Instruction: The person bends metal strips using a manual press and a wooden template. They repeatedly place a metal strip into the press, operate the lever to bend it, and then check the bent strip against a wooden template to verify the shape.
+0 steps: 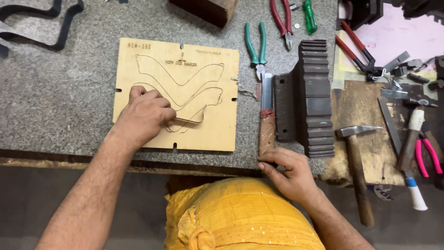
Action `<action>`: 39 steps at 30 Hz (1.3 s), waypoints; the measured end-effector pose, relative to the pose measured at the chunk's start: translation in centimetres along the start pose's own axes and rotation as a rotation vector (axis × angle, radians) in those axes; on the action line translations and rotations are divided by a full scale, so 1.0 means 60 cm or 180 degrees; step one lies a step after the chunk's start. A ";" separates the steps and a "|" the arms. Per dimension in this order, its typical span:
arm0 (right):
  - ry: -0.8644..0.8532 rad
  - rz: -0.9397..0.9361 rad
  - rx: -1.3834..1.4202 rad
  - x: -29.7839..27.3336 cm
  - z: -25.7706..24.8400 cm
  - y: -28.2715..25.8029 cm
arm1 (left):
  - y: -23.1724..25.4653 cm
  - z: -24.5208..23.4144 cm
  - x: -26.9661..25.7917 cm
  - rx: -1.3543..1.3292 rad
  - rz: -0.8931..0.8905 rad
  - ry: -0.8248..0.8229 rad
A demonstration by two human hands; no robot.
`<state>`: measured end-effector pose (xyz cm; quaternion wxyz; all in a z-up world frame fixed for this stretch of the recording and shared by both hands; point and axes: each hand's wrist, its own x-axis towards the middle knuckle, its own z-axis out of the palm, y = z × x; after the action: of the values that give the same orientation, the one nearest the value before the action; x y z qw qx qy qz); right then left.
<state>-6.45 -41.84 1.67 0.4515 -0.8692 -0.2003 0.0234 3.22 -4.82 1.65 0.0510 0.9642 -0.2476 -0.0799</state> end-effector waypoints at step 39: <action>0.0618 0.0871 -0.0368 0.078 0.132 -0.075 | 0.000 0.044 0.057 -0.1018 0.0634 -0.0134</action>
<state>-5.37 -31.63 1.24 0.4106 -0.9110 -0.0366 -0.0110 5.71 -6.66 -1.37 0.2061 0.9127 -0.3269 -0.1330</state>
